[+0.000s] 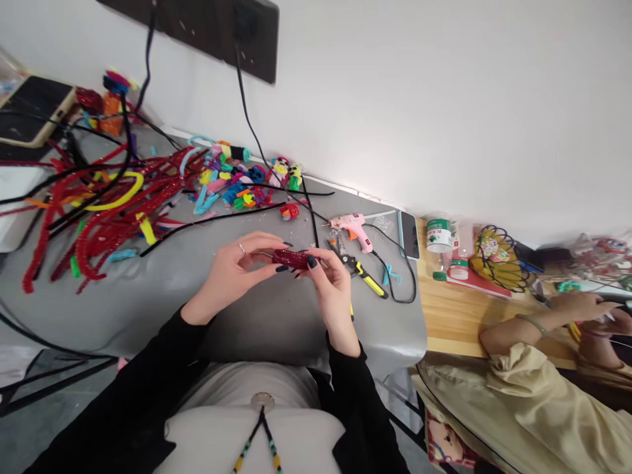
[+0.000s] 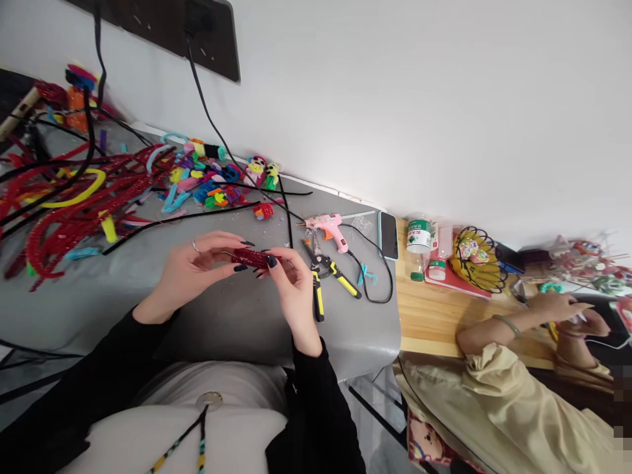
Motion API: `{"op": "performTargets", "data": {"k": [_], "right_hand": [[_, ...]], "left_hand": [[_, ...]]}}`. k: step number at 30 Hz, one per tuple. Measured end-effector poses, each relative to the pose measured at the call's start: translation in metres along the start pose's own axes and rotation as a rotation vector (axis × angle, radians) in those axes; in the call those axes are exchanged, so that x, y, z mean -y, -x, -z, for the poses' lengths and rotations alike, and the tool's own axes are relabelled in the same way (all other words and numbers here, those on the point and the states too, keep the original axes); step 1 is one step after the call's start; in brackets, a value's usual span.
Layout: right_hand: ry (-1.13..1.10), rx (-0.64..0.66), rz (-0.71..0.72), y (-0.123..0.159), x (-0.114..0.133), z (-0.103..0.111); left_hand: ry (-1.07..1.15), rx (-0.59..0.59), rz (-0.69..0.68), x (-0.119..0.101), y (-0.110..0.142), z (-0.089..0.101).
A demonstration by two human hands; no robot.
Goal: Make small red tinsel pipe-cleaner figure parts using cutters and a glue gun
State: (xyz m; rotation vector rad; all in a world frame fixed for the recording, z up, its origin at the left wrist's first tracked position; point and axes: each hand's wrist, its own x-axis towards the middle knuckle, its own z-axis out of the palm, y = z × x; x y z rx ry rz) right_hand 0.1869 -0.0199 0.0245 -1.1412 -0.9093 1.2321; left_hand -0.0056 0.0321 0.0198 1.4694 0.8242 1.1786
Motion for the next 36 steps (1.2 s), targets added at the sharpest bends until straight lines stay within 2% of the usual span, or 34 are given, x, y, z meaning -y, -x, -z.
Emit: {"op": "performTargets", "data": {"k": [2,5,9,19,27,31,34,36], "right_hand": [[-0.006,-0.013,-0.020,-0.001,-0.002,0.002],[0.036,-0.005,-0.024,-0.001,-0.001,0.004],[0.082,0.002,0.041,0.001,-0.002,0.004],[0.190,-0.072,0.146,0.002,-0.003,0.004],[0.212,-0.170,0.192,0.002,-0.006,-0.006],[0.209,-0.135,0.176,0.002,-0.011,-0.010],[0.325,-0.104,0.198,-0.006,-0.008,0.001],[0.514,-0.173,0.260,-0.017,-0.001,0.021]], "left_hand": [[-0.010,0.020,0.014,-0.001,0.000,-0.001],[-0.051,-0.018,0.064,-0.004,-0.002,-0.003],[-0.049,-0.083,0.155,-0.005,-0.004,-0.005],[0.045,-0.132,0.304,-0.001,-0.001,-0.009],[0.033,-0.223,0.269,0.000,0.004,-0.019],[0.026,-0.271,0.242,0.003,0.006,-0.021],[0.038,-0.241,0.272,0.010,0.002,-0.013],[-0.019,-0.158,0.294,0.016,-0.003,-0.004]]}}
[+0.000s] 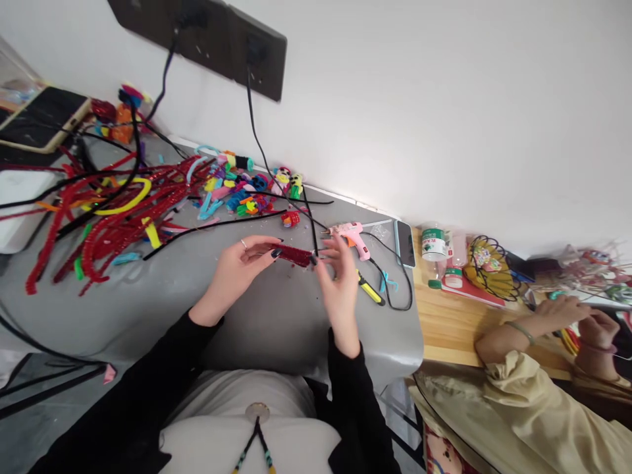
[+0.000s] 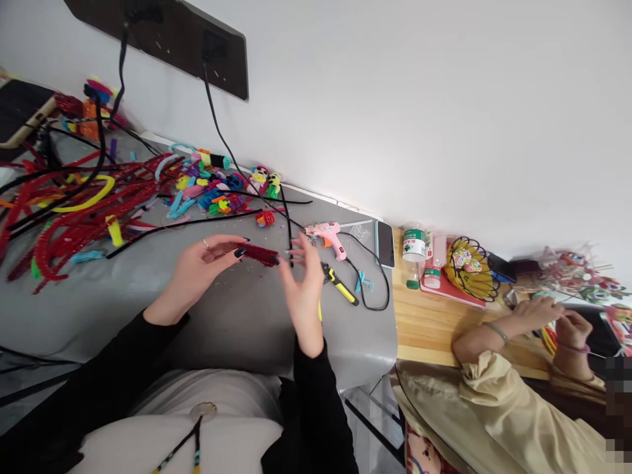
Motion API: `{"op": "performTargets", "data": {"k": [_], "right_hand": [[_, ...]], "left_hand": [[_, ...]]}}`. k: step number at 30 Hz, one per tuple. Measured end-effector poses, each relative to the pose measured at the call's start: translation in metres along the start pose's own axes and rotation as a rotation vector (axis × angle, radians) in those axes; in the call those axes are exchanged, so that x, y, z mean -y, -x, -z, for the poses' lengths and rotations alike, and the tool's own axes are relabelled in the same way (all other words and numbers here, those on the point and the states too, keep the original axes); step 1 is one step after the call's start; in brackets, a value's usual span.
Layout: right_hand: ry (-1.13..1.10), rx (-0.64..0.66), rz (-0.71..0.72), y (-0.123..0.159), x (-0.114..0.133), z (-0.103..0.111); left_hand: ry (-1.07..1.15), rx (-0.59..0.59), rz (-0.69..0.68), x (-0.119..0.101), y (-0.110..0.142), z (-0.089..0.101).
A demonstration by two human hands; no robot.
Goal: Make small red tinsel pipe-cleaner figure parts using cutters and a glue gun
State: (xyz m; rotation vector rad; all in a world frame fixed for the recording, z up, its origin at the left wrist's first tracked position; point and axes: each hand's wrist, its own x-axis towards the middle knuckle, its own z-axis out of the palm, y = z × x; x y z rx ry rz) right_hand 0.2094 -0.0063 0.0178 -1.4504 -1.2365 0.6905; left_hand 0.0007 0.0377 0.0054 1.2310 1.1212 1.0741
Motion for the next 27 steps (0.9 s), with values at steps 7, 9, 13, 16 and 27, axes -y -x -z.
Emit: {"op": "performTargets", "data": {"k": [7,9,13,16,27], "right_hand": [[0.789,-0.088,0.013,-0.056,-0.039,0.057],[0.868,-0.066,-0.029,-0.063,-0.050,0.057],[0.874,-0.085,-0.059,-0.070,-0.061,0.051],[0.851,-0.131,-0.070,-0.071,-0.061,0.054],[0.452,-0.195,0.113,-0.045,-0.009,0.071]], "left_hand": [[-0.537,0.053,-0.253,0.001,-0.040,0.002],[-0.654,-0.006,-0.329,0.002,-0.057,-0.010],[-0.752,-0.016,-0.313,0.012,-0.087,-0.032],[-0.724,-0.030,-0.308,0.019,-0.096,-0.034],[-0.082,0.024,-0.120,-0.008,-0.045,0.007]]}}
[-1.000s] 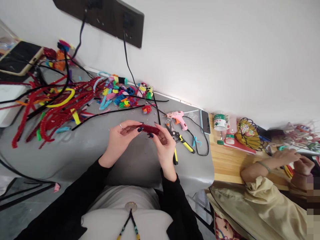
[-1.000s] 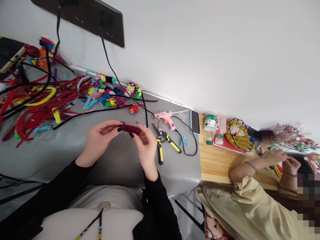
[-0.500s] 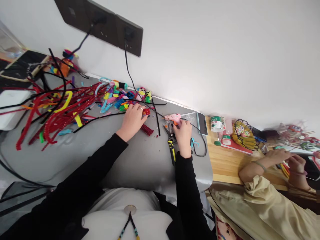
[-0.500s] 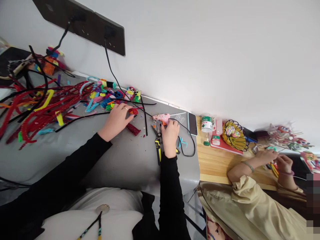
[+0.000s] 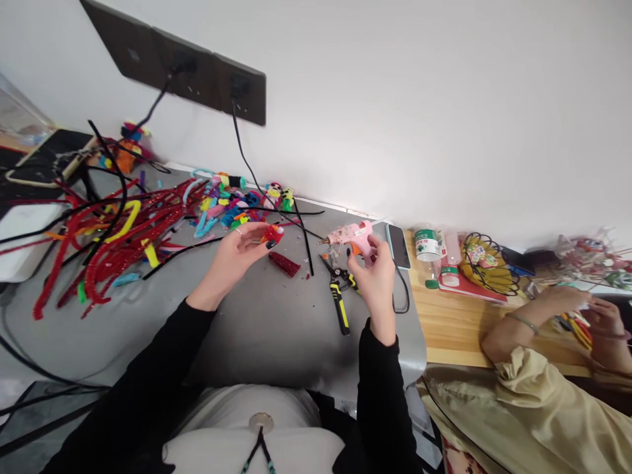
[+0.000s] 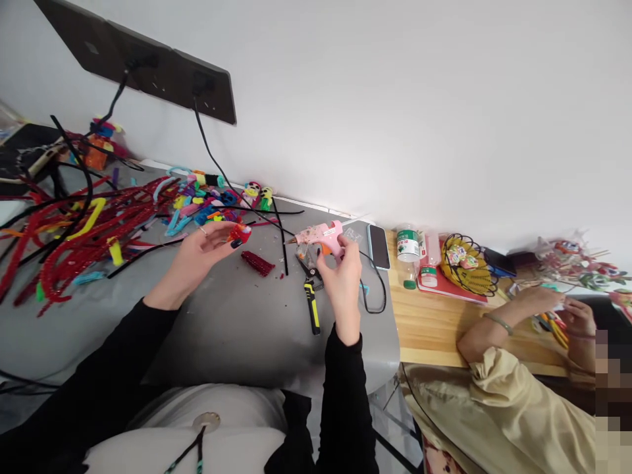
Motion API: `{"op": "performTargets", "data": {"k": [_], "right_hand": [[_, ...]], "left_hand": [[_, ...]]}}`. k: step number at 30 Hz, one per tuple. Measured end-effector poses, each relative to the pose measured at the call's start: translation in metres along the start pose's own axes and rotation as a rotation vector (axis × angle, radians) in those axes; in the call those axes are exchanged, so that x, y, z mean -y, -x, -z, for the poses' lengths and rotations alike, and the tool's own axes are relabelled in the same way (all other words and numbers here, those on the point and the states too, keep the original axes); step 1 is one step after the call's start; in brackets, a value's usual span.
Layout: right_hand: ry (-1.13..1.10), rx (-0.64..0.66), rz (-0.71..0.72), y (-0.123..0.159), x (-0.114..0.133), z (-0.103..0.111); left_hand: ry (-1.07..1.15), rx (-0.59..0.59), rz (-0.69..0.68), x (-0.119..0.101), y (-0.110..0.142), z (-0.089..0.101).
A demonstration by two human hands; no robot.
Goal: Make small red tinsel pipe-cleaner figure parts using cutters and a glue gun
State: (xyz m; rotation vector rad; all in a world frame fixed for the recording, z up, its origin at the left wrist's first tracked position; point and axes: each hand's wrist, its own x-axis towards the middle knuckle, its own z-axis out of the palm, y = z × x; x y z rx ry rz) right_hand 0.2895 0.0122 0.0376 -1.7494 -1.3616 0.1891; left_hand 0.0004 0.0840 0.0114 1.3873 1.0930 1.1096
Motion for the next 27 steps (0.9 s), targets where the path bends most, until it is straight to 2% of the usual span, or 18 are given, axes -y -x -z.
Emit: {"op": "performTargets", "data": {"k": [4,8,12,18,21,27], "right_hand": [[-0.001,0.074,0.137,0.008,0.030,0.005],[-0.032,0.089,0.140,0.014,0.046,0.002],[0.006,0.015,0.199,0.014,0.050,0.002],[0.080,-0.007,0.255,0.010,0.051,0.007],[0.089,-0.017,0.256,0.012,0.050,0.006],[0.095,-0.037,0.253,0.015,0.050,0.002]], "left_hand": [[0.150,-0.006,0.038,-0.004,0.019,-0.004],[0.214,0.003,0.051,-0.006,0.030,-0.008],[0.188,0.033,0.052,-0.013,0.034,-0.004],[0.141,0.012,0.062,-0.013,0.035,-0.003],[0.218,-0.003,0.078,-0.007,0.036,-0.007],[0.413,-0.028,0.206,-0.005,0.038,-0.014]]}}
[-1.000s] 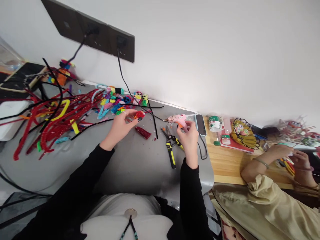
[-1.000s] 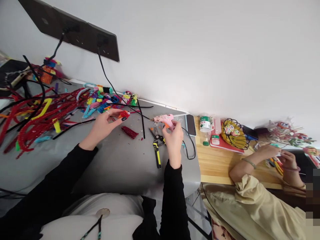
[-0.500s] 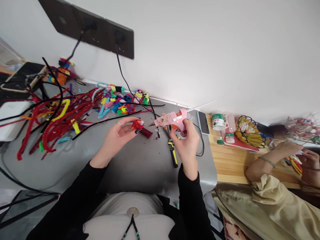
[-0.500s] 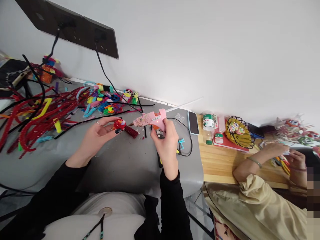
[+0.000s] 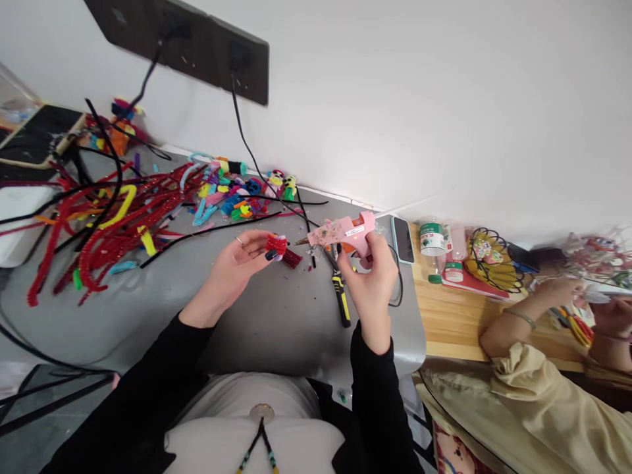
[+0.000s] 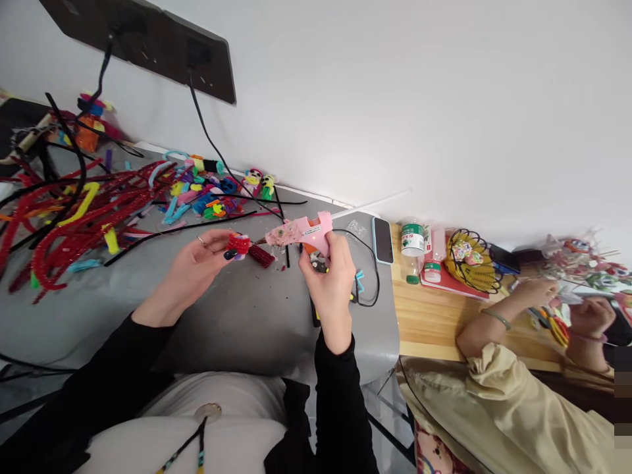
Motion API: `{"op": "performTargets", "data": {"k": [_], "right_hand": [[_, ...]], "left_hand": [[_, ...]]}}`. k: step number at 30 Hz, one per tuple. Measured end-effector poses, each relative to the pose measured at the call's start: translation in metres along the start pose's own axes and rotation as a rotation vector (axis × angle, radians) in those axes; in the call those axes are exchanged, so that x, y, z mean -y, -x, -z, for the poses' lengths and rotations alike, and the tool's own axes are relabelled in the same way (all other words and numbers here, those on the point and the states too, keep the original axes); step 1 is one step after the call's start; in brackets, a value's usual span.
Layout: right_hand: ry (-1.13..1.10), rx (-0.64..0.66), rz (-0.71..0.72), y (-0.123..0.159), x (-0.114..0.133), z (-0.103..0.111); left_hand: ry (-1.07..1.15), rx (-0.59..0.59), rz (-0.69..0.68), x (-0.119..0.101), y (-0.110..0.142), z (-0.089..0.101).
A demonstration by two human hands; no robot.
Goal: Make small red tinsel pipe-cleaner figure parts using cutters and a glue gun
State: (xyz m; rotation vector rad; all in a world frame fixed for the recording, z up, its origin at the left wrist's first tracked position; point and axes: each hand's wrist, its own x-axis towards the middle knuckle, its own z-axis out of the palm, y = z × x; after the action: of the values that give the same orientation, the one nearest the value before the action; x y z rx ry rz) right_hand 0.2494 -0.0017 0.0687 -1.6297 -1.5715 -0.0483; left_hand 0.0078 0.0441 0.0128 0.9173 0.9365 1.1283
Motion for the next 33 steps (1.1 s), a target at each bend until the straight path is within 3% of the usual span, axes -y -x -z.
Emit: {"op": "performTargets", "data": {"k": [8,15,24,33], "right_hand": [[-0.044,0.020,-0.057,0.003,0.001,-0.002],[-0.074,0.138,-0.133,0.012,-0.006,-0.012],[-0.087,0.092,-0.208,0.016,-0.008,-0.019],[-0.023,0.013,-0.058,0.015,-0.005,-0.021]], "left_hand": [[-0.042,0.009,-0.019,0.002,0.001,0.003],[-0.176,0.068,0.021,-0.004,0.001,0.004],[-0.226,0.094,0.031,-0.006,0.003,0.008],[-0.135,0.073,-0.020,-0.006,0.005,0.015]]}}
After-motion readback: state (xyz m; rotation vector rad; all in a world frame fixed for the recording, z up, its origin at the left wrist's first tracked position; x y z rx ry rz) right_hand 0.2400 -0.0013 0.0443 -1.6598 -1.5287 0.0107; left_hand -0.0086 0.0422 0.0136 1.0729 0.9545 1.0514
